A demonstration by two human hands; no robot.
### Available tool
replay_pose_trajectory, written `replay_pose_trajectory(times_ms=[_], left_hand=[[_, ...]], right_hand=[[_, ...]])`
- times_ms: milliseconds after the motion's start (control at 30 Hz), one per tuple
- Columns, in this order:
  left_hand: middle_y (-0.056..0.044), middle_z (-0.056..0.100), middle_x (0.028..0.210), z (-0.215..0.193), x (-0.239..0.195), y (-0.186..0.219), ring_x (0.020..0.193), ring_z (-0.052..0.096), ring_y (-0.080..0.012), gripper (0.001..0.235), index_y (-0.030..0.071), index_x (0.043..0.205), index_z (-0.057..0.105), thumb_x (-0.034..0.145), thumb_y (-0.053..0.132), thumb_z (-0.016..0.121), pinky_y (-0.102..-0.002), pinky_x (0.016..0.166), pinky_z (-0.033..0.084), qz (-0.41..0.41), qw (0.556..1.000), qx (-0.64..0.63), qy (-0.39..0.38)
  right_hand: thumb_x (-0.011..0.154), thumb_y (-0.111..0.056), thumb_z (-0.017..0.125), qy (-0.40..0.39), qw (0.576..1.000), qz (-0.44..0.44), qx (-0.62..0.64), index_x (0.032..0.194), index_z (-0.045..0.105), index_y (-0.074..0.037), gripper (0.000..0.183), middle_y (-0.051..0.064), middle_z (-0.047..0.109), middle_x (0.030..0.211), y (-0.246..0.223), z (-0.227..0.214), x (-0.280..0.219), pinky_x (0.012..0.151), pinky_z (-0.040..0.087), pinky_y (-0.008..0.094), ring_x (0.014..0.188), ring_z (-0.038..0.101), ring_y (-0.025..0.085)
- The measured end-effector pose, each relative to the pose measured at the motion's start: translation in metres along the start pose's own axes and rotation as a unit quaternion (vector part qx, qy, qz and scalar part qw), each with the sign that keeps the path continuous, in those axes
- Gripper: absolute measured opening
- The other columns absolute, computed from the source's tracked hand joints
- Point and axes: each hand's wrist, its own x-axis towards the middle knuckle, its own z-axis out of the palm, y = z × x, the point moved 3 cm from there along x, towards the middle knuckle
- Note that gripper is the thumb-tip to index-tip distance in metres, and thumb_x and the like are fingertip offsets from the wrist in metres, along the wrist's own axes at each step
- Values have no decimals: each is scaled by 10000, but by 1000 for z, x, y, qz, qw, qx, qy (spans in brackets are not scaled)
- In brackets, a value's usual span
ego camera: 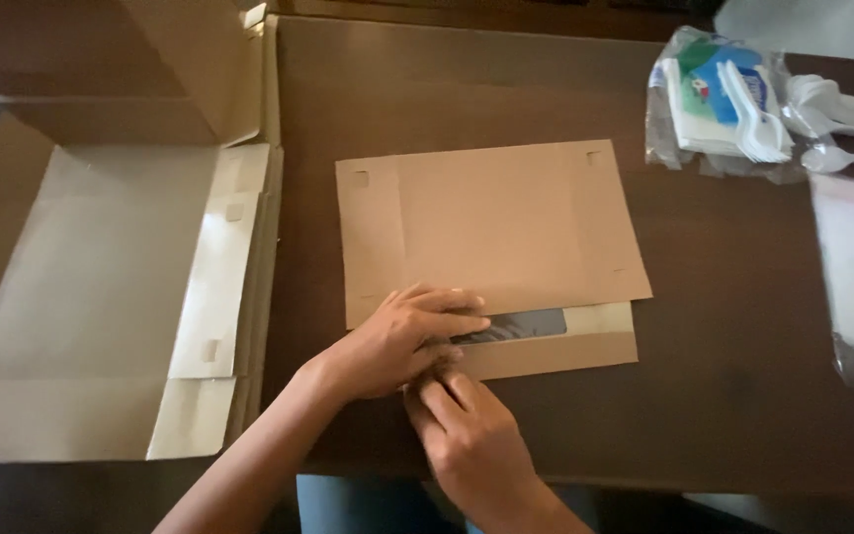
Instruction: The person folds a flat cardboard sheet into a box shape on a table. They fold the bottom and side flaps, then fold the top lid with a clear window. The person presses the creases to secure the shape and flips the box over to show the finished product.
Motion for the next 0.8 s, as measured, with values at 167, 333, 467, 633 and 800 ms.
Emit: replay_pose_trajectory(times_ms=[167,333,467,633,800], left_hand=[[-73,583,1493,2,0,-3,1342,502,-297,393,152,1337,687,953,114,612,-479,1084,364,14,1000,6,0],[-55,578,1495,0,-1,2,1317,523,-298,374,170,1333,692,964,137,637,-497,1060,387,1,1000,9,-5],[-65,574,1495,-1,-1,4,1316,521,-308,363,197,1331,700,980,149,622,-495,1055,375,9,1000,10,-8],[-67,562,1504,2,-1,3,1321,511,-326,331,284,1250,757,975,150,630,-499,1027,381,11,999,33,-6],[-82,554,1501,-1,-1,9,1356,486,-320,327,257,1231,776,990,130,595,-498,1019,379,5,999,30,-12]], right_hand=[[936,19,716,-9,1000,5,-1,951,751,51,50,144,703,976,12,-13,-4,725,555,337,848,625,267],[897,6,759,-21,999,23,-18,1026,773,37,134,90,714,943,38,-25,-25,777,575,332,853,645,240],[876,20,751,-57,997,38,-45,1100,757,-21,227,105,755,1024,62,-30,-45,886,620,315,914,708,232],[846,88,701,-59,995,56,-53,1117,749,-8,292,78,746,1039,85,-46,-63,954,584,368,945,701,230],[804,117,724,-72,991,83,-80,1085,758,-31,319,106,770,1048,109,-58,-80,946,606,348,935,729,218]])
